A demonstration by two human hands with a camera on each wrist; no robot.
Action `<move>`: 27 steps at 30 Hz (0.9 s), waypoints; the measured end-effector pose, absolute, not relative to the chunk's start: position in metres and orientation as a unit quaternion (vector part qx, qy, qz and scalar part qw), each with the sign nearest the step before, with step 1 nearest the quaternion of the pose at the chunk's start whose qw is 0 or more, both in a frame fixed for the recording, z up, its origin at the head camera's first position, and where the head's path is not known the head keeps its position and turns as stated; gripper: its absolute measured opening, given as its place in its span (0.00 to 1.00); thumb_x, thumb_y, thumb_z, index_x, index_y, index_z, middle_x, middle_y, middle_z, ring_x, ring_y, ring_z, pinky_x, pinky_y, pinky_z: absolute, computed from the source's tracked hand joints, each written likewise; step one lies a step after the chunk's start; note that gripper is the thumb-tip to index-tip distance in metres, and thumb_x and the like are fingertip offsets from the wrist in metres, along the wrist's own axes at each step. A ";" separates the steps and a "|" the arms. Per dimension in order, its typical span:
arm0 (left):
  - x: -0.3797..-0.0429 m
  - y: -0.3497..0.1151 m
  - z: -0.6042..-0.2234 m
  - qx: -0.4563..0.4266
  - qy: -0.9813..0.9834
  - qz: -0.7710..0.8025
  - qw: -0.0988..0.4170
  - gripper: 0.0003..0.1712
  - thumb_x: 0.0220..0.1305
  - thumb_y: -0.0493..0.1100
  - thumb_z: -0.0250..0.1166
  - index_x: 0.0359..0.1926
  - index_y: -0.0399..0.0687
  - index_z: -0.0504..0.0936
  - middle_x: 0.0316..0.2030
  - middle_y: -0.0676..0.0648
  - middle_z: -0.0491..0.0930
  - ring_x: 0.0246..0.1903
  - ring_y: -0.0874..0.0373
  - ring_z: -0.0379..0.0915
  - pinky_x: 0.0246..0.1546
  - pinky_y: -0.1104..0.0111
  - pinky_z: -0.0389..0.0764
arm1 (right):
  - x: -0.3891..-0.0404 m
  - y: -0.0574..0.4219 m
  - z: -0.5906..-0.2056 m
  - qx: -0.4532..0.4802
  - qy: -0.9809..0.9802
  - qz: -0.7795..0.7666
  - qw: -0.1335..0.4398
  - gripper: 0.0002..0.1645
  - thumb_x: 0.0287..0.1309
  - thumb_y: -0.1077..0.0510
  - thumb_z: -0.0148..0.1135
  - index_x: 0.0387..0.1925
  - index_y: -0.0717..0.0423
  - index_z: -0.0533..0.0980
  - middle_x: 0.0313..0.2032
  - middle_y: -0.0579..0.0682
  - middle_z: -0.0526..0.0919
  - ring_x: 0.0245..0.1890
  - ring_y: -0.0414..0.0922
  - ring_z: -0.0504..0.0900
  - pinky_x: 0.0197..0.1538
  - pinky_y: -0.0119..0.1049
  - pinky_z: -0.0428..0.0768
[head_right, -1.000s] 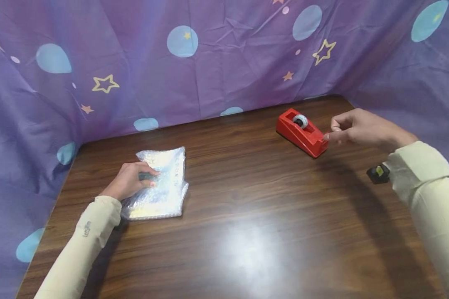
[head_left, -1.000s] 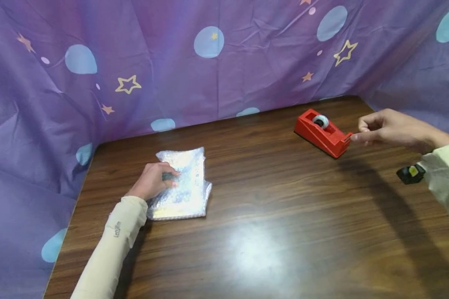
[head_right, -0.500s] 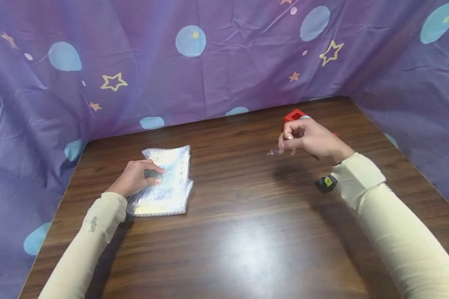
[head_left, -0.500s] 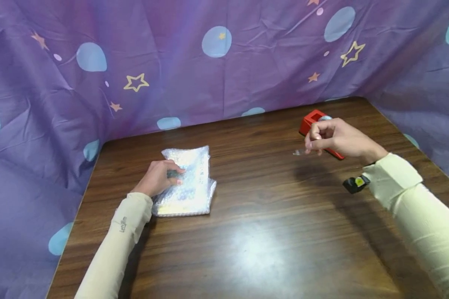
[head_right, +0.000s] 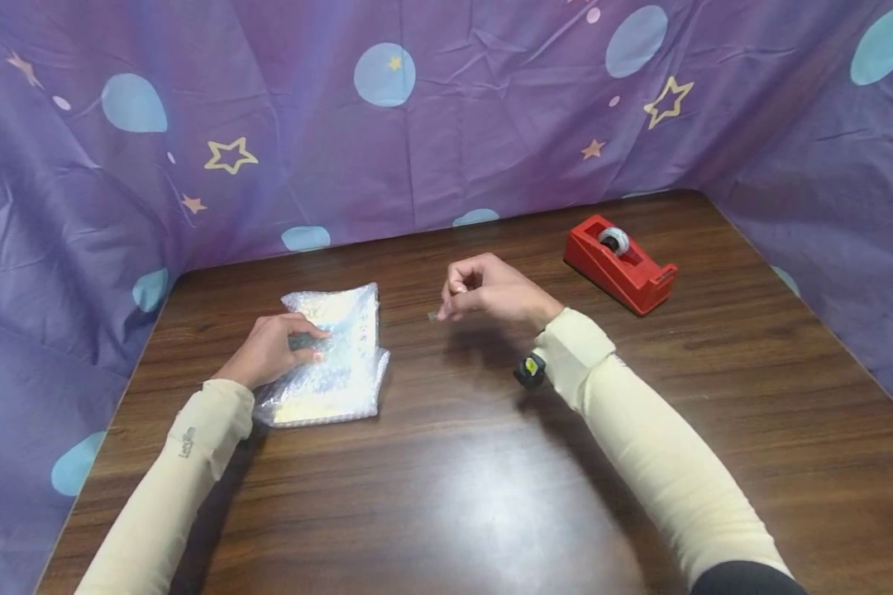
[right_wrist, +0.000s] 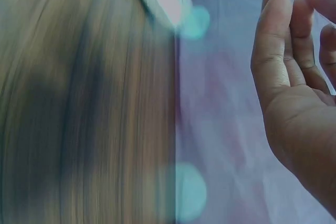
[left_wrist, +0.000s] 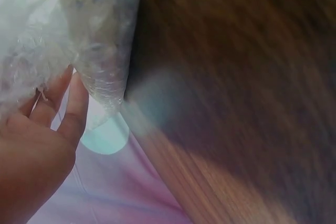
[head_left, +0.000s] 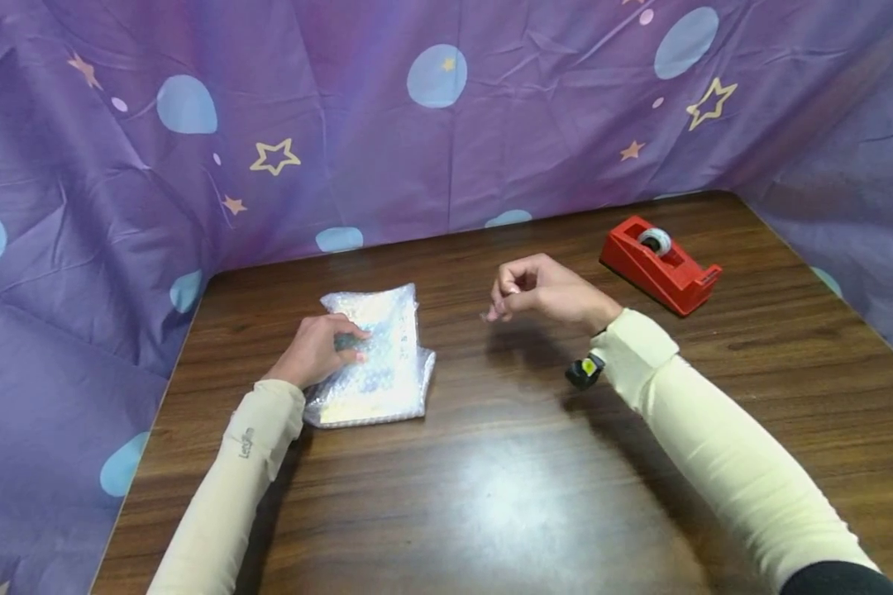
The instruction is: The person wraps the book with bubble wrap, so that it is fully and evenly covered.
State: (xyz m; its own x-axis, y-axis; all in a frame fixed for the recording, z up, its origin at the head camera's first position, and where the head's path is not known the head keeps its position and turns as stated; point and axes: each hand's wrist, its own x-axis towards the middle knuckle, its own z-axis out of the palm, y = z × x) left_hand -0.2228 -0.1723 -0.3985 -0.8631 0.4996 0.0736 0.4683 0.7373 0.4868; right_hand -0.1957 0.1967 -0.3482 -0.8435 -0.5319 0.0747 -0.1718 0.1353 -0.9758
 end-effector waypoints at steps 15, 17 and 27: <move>-0.226 -0.177 -0.398 0.308 0.912 0.269 0.022 0.19 0.54 0.37 0.76 0.49 0.43 0.86 0.45 0.41 0.88 0.48 0.45 0.84 0.54 0.51 0.82 | -0.225 0.077 -0.344 -0.301 0.815 -0.463 0.173 0.20 0.46 0.70 0.61 0.16 0.48 0.63 0.21 0.41 0.72 0.28 0.41 0.76 0.34 0.29 0.77; -0.227 -0.180 -0.398 0.316 0.910 0.267 0.023 0.19 0.55 0.38 0.76 0.49 0.43 0.86 0.46 0.42 0.88 0.48 0.45 0.84 0.54 0.51 0.83 | -0.228 0.063 -0.343 -0.323 0.820 -0.435 0.185 0.22 0.47 0.70 0.62 0.15 0.47 0.61 0.19 0.40 0.69 0.25 0.37 0.71 0.35 0.26 0.71; -0.234 -0.188 -0.391 0.370 0.896 0.241 0.030 0.10 0.63 0.34 0.65 0.44 0.40 0.89 0.45 0.42 0.87 0.46 0.47 0.83 0.51 0.53 0.82 | -0.237 0.015 -0.354 -0.353 0.814 -0.392 0.244 0.24 0.47 0.71 0.66 0.16 0.46 0.63 0.18 0.39 0.65 0.24 0.35 0.64 0.33 0.24 0.66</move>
State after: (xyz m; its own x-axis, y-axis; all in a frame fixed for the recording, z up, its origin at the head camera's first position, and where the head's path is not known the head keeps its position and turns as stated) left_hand -0.2339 -0.1882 -0.3913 -0.7237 0.6788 0.1247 0.6498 0.6092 0.4547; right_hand -0.2374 0.0153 -0.3535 -0.6327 -0.7650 -0.1202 -0.3829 0.4440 -0.8101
